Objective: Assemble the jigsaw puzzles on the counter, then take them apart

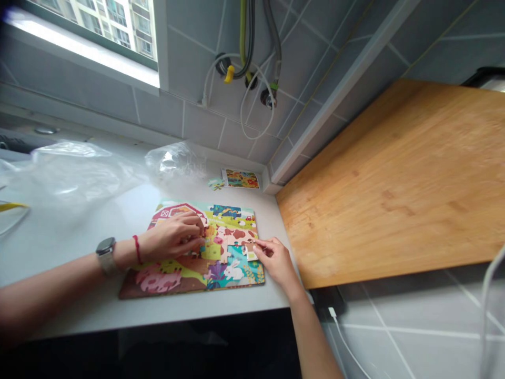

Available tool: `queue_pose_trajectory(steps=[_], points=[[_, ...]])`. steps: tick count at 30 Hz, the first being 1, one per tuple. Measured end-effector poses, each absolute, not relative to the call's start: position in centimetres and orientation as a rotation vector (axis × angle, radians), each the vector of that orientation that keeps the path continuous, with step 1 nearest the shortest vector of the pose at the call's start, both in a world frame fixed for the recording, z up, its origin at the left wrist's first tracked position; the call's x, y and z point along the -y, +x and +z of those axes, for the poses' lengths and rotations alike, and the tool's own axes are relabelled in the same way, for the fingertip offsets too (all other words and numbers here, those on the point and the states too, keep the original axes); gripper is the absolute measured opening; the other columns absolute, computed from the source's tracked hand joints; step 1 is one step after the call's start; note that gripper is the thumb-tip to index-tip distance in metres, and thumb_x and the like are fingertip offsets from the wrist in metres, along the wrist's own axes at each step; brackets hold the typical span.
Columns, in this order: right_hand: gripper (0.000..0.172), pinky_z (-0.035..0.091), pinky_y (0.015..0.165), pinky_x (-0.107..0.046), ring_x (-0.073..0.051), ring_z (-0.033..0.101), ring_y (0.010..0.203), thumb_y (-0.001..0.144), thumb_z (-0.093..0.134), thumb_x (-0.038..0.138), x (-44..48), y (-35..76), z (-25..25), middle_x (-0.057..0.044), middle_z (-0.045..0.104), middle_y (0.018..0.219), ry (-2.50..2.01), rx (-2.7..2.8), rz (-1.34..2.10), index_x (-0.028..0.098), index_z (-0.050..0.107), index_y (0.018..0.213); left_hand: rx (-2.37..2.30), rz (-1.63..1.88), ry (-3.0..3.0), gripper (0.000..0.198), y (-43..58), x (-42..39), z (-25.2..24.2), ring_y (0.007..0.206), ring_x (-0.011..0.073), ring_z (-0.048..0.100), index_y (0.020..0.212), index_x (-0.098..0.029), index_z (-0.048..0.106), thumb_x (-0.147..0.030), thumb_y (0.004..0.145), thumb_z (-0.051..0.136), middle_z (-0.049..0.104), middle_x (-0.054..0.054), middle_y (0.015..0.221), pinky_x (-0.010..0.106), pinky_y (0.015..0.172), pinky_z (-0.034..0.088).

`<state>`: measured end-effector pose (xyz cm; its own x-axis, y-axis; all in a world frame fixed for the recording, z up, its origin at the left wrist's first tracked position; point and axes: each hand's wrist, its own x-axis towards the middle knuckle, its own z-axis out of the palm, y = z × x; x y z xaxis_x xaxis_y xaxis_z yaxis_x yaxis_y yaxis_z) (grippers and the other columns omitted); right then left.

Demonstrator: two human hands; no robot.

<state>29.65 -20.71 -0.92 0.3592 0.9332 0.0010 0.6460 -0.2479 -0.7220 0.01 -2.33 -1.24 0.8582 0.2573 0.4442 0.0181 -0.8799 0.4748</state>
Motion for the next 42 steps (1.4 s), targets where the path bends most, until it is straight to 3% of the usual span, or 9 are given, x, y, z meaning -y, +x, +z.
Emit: queue_pose_trajectory(steps=[11, 20, 29, 36, 42], points=[[0.042, 0.054, 0.068, -0.032, -0.020, 0.066, 0.073, 0.088, 0.067, 0.048, 21.2, 28.6, -0.3, -0.007, 0.066, 0.088, -2.113, 1.439, 0.468, 0.018, 0.082, 0.114, -0.174, 0.727, 2.598, 0.030, 0.2, 2.1, -1.6, 0.079, 0.0189, 0.058, 0.076, -0.018, 0.063, -0.029, 0.102, 0.055, 0.066, 0.005, 0.084, 0.035, 0.081, 0.044], [0.041, 0.054, 0.084, -0.032, -0.020, 0.067, 0.083, 0.098, 0.059, 0.041, 21.3, 26.6, 1.0, -0.008, 0.062, 0.097, -2.284, 1.655, 0.321, 0.017, 0.075, 0.127, -0.173, 0.735, 2.605, 0.030, 0.2, 2.0, -2.0, 0.080, 0.0190, 0.058, 0.076, -0.019, 0.063, -0.030, 0.102, 0.055, 0.066, 0.005, 0.084, 0.035, 0.081, 0.044], [0.054, 0.049, 0.079, -0.030, -0.024, 0.070, 0.094, 0.100, 0.055, 0.054, 21.7, 24.7, 3.4, -0.008, 0.063, 0.103, -2.585, 1.894, 0.294, 0.024, 0.064, 0.143, -0.180, 0.716, 2.621, 0.030, 0.2, 2.1, -2.0, 0.083, 0.0194, 0.059, 0.077, -0.019, 0.063, -0.032, 0.103, 0.054, 0.066, 0.005, 0.086, 0.036, 0.085, 0.045], [0.055, 0.049, 0.081, -0.028, -0.023, 0.069, 0.094, 0.099, 0.056, 0.055, 21.6, 24.9, 3.3, -0.008, 0.064, 0.103, -2.586, 1.845, 0.349, 0.025, 0.062, 0.145, -0.184, 0.719, 2.618, 0.030, 0.2, 2.0, -2.1, 0.081, 0.0190, 0.058, 0.078, -0.019, 0.065, -0.032, 0.103, 0.054, 0.066, 0.005, 0.086, 0.036, 0.083, 0.045], [0.046, 0.050, 0.082, -0.030, -0.022, 0.067, 0.093, 0.099, 0.060, 0.052, 21.5, 25.0, 3.4, -0.008, 0.061, 0.106, -2.534, 1.928, 0.264, 0.027, 0.068, 0.136, -0.177, 0.739, 2.611, 0.030, 0.2, 2.0, -2.0, 0.080, 0.0192, 0.059, 0.077, -0.019, 0.065, -0.031, 0.102, 0.055, 0.066, 0.005, 0.084, 0.036, 0.082, 0.045]])
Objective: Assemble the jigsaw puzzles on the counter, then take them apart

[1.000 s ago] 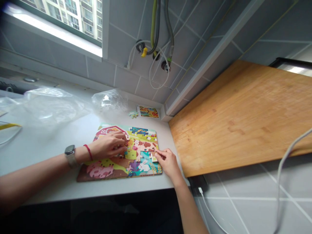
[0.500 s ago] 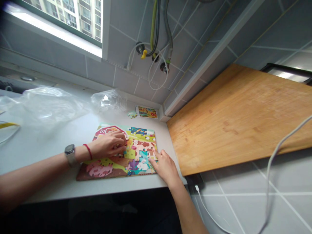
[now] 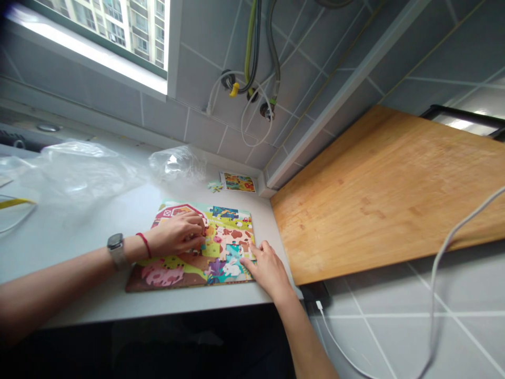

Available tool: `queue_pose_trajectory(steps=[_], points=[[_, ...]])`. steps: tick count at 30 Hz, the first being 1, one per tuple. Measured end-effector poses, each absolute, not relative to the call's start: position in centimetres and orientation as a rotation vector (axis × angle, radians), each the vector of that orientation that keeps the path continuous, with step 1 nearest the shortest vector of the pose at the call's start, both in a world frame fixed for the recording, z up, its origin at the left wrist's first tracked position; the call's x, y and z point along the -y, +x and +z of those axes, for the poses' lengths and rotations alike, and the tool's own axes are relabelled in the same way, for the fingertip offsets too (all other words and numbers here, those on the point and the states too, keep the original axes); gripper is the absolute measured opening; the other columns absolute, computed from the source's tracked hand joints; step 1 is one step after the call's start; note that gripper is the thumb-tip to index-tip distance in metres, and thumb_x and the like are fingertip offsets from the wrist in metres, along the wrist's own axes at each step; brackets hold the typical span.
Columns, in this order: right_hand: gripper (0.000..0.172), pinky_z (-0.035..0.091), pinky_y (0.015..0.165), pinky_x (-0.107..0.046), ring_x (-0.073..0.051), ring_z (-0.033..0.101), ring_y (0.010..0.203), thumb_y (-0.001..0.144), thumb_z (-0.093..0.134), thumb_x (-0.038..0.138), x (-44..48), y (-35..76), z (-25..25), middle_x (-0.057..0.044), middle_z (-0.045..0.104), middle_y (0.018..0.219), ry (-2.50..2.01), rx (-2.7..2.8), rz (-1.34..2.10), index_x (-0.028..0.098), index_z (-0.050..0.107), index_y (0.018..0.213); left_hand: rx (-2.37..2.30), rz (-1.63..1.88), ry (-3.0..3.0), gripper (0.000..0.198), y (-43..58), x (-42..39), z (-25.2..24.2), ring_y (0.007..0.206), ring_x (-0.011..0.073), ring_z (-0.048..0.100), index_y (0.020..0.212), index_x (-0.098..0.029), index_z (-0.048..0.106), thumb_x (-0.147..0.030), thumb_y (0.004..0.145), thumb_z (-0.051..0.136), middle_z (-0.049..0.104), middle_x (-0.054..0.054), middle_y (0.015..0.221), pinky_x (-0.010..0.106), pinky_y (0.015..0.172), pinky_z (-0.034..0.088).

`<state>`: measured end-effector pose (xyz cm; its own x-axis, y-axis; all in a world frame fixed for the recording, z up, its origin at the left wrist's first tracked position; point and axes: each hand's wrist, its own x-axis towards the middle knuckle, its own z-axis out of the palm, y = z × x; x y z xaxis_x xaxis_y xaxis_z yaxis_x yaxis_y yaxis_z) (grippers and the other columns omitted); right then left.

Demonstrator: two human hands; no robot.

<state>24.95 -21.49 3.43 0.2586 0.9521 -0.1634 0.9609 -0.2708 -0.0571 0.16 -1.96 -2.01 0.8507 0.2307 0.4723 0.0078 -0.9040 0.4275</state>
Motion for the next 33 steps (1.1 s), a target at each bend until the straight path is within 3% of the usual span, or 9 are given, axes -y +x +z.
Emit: queue_pose_trajectory(steps=[6, 14, 21, 33], points=[[0.037, 0.050, 0.080, -0.029, -0.023, 0.065, 0.094, 0.097, 0.066, 0.043, 21.1, 25.0, 3.6, -0.008, 0.063, 0.105, 2.343, -1.938, -0.147, 0.027, 0.071, 0.129, -0.173, 0.743, 2.617, 0.028, 0.2, 2.0, -2.0, 0.080, 0.0190, 0.058, 0.076, -0.019, 0.064, -0.030, 0.101, 0.056, 0.066, 0.005, 0.084, 0.035, 0.082, 0.044], [0.041, 0.052, 0.083, -0.030, -0.023, 0.069, 0.092, 0.097, 0.063, 0.043, 21.3, 24.8, 3.3, -0.009, 0.065, 0.099, 2.465, -1.908, -0.196, 0.020, 0.071, 0.130, -0.198, 0.756, 2.642, 0.029, 0.1, 2.0, -2.1, 0.081, 0.0197, 0.059, 0.075, -0.019, 0.063, -0.031, 0.101, 0.058, 0.067, 0.004, 0.085, 0.037, 0.085, 0.042], [0.047, 0.056, 0.084, -0.032, -0.021, 0.068, 0.084, 0.091, 0.069, 0.044, 22.0, 24.5, 3.3, -0.007, 0.065, 0.096, 2.703, -1.960, -0.261, 0.020, 0.072, 0.132, -0.220, 0.736, 2.657, 0.029, 0.1, 2.1, -2.0, 0.081, 0.0197, 0.058, 0.075, -0.019, 0.063, -0.032, 0.101, 0.057, 0.067, 0.005, 0.085, 0.037, 0.083, 0.042], [0.048, 0.056, 0.097, -0.039, -0.025, 0.069, 0.101, 0.088, 0.074, 0.048, 20.6, 21.0, 2.0, -0.010, 0.067, 0.112, 2.723, -2.084, -0.345, 0.024, 0.074, 0.130, -0.214, 0.770, 2.620, 0.028, 0.2, 2.1, -1.9, 0.082, 0.0204, 0.060, 0.075, -0.019, 0.067, -0.030, 0.099, 0.059, 0.068, 0.005, 0.085, 0.036, 0.081, 0.042]])
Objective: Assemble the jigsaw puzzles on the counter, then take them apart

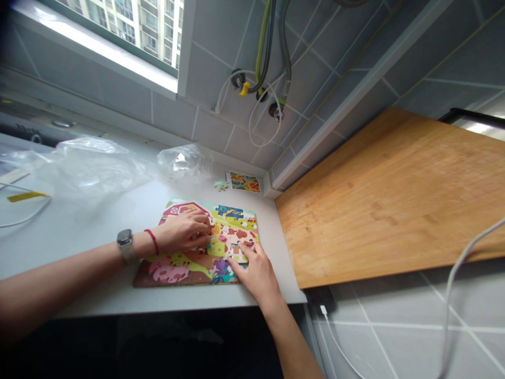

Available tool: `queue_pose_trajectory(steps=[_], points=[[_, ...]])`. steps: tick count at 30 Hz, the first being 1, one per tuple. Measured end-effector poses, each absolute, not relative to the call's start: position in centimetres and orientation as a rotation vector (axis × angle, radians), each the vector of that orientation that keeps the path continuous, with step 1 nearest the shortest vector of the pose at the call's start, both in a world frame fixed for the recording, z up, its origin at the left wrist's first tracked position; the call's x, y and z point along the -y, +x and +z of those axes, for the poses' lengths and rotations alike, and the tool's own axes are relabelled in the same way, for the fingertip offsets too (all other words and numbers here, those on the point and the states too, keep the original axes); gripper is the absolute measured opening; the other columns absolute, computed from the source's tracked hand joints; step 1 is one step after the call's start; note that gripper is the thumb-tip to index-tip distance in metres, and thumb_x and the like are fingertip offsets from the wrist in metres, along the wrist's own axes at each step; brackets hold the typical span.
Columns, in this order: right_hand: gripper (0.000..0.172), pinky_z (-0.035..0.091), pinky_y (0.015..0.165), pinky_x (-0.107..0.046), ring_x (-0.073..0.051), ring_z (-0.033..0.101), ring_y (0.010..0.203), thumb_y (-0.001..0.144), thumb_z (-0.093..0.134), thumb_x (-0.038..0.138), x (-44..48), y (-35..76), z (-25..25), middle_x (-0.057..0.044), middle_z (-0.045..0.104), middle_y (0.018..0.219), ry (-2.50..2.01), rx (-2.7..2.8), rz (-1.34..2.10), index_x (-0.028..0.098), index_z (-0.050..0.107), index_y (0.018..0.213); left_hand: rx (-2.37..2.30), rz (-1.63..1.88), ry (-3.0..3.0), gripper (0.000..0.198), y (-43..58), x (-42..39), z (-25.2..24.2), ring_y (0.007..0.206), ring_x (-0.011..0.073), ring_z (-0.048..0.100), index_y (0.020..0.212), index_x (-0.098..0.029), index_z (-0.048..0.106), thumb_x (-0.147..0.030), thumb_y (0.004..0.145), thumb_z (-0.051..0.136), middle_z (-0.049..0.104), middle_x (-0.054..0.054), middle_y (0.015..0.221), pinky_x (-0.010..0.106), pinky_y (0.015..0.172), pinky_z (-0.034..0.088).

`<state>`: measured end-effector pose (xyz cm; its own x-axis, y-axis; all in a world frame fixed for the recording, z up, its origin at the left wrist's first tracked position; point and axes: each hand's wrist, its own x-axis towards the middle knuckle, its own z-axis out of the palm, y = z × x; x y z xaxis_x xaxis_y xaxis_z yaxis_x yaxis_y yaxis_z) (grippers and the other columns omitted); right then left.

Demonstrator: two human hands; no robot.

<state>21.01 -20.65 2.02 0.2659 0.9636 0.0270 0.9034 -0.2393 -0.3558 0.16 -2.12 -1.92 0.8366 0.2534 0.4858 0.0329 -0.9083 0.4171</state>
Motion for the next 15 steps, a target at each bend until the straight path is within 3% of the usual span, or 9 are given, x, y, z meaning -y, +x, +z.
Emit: queue_pose_trajectory(steps=[9, 15], points=[[0.056, 0.058, 0.088, -0.037, -0.026, 0.069, 0.097, 0.085, 0.076, 0.049, 20.6, 21.3, 1.8, -0.011, 0.067, 0.112, -2.267, 1.631, 0.318, 0.023, 0.071, 0.135, -0.218, 0.763, 2.622, 0.026, 0.2, 2.1, -2.2, 0.083, 0.0203, 0.060, 0.076, -0.020, 0.067, -0.030, 0.099, 0.059, 0.068, 0.005, 0.086, 0.036, 0.082, 0.043], [0.051, 0.059, 0.086, -0.035, -0.024, 0.068, 0.089, 0.085, 0.077, 0.044, 21.8, 20.6, 1.5, -0.007, 0.064, 0.098, -2.225, 1.650, 0.307, 0.026, 0.072, 0.132, -0.216, 0.748, 2.634, 0.030, 0.1, 2.0, -2.0, 0.082, 0.0194, 0.060, 0.073, -0.019, 0.064, -0.030, 0.100, 0.058, 0.068, 0.005, 0.085, 0.035, 0.081, 0.043]])
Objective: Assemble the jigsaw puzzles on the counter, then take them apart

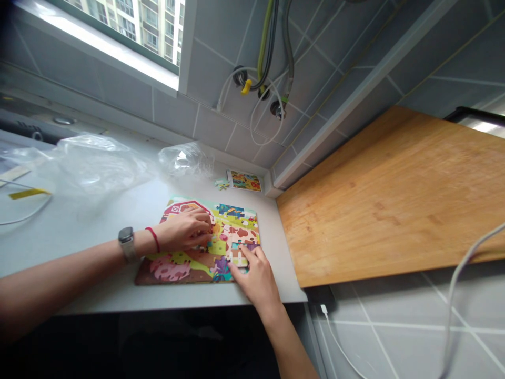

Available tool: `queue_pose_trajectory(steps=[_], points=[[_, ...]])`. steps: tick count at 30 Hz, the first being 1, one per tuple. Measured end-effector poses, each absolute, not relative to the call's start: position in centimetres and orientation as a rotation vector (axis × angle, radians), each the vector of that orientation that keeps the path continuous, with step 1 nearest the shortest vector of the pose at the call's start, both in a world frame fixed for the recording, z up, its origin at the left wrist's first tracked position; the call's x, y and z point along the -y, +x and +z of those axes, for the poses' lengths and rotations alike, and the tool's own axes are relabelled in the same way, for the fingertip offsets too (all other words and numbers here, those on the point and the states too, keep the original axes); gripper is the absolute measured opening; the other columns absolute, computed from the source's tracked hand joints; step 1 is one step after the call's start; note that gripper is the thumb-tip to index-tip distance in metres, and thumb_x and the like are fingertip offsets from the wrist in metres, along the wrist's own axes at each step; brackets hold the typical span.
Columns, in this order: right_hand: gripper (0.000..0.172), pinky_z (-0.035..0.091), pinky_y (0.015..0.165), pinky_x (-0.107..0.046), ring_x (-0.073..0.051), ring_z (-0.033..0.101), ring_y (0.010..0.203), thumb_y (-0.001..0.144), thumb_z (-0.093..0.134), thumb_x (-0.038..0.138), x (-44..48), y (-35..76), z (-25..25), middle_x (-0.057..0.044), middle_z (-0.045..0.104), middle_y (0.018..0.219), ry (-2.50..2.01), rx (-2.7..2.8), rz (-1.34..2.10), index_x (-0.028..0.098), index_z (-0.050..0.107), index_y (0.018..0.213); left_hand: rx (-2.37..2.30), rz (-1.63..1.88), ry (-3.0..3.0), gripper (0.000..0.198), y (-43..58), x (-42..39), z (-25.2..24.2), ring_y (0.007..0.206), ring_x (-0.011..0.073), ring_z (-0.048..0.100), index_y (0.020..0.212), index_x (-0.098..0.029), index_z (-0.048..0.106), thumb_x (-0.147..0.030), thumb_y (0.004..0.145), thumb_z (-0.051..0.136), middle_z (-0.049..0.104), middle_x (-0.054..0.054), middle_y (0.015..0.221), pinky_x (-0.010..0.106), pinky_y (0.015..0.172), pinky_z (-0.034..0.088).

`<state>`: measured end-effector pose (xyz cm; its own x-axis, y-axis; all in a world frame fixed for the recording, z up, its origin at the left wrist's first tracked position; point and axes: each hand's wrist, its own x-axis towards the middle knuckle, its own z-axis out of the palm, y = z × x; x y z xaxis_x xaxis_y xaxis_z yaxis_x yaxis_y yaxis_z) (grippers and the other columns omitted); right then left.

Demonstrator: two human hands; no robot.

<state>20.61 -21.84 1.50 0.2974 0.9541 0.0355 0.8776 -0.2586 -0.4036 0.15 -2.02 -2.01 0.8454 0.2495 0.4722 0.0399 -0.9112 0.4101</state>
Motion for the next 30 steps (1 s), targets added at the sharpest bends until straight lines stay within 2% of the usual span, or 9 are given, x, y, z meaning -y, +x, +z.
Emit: queue_pose_trajectory(steps=[11, 16, 22, 30], points=[[0.051, 0.058, 0.095, -0.041, -0.027, 0.067, 0.097, 0.089, 0.073, 0.040, 23.6, 16.4, 1.1, -0.009, 0.062, 0.102, -2.177, 1.671, 0.321, 0.024, 0.069, 0.137, -0.198, 0.742, 2.642, 0.031, 0.1, 2.0, -2.2, 0.084, 0.0200, 0.060, 0.074, -0.020, 0.065, -0.033, 0.102, 0.057, 0.068, 0.005, 0.086, 0.034, 0.082, 0.044], [0.052, 0.058, 0.095, -0.038, -0.027, 0.068, 0.099, 0.088, 0.076, 0.041, 23.7, 16.0, 1.0, -0.010, 0.063, 0.104, -2.167, 1.633, 0.360, 0.023, 0.070, 0.136, -0.228, 0.734, 2.656, 0.030, 0.1, 2.1, -2.1, 0.085, 0.0209, 0.061, 0.075, -0.019, 0.065, -0.032, 0.101, 0.058, 0.068, 0.006, 0.086, 0.035, 0.083, 0.044], [0.051, 0.058, 0.096, -0.040, -0.025, 0.067, 0.098, 0.087, 0.079, 0.040, 23.7, 16.6, 1.3, -0.008, 0.063, 0.102, -2.113, 1.616, 0.476, 0.027, 0.071, 0.135, -0.211, 0.737, 2.662, 0.031, 0.2, 2.0, -2.1, 0.087, 0.0208, 0.061, 0.074, -0.019, 0.065, -0.032, 0.101, 0.057, 0.069, 0.005, 0.086, 0.035, 0.083, 0.044], [0.056, 0.057, 0.094, -0.040, -0.024, 0.065, 0.094, 0.083, 0.083, 0.030, 23.4, 17.6, 1.5, -0.007, 0.062, 0.105, -2.096, 1.601, 0.616, 0.025, 0.070, 0.137, -0.237, 0.741, 2.688, 0.033, 0.1, 2.3, -1.5, 0.081, 0.0200, 0.059, 0.074, -0.018, 0.066, -0.033, 0.101, 0.057, 0.068, 0.005, 0.083, 0.036, 0.082, 0.042]])
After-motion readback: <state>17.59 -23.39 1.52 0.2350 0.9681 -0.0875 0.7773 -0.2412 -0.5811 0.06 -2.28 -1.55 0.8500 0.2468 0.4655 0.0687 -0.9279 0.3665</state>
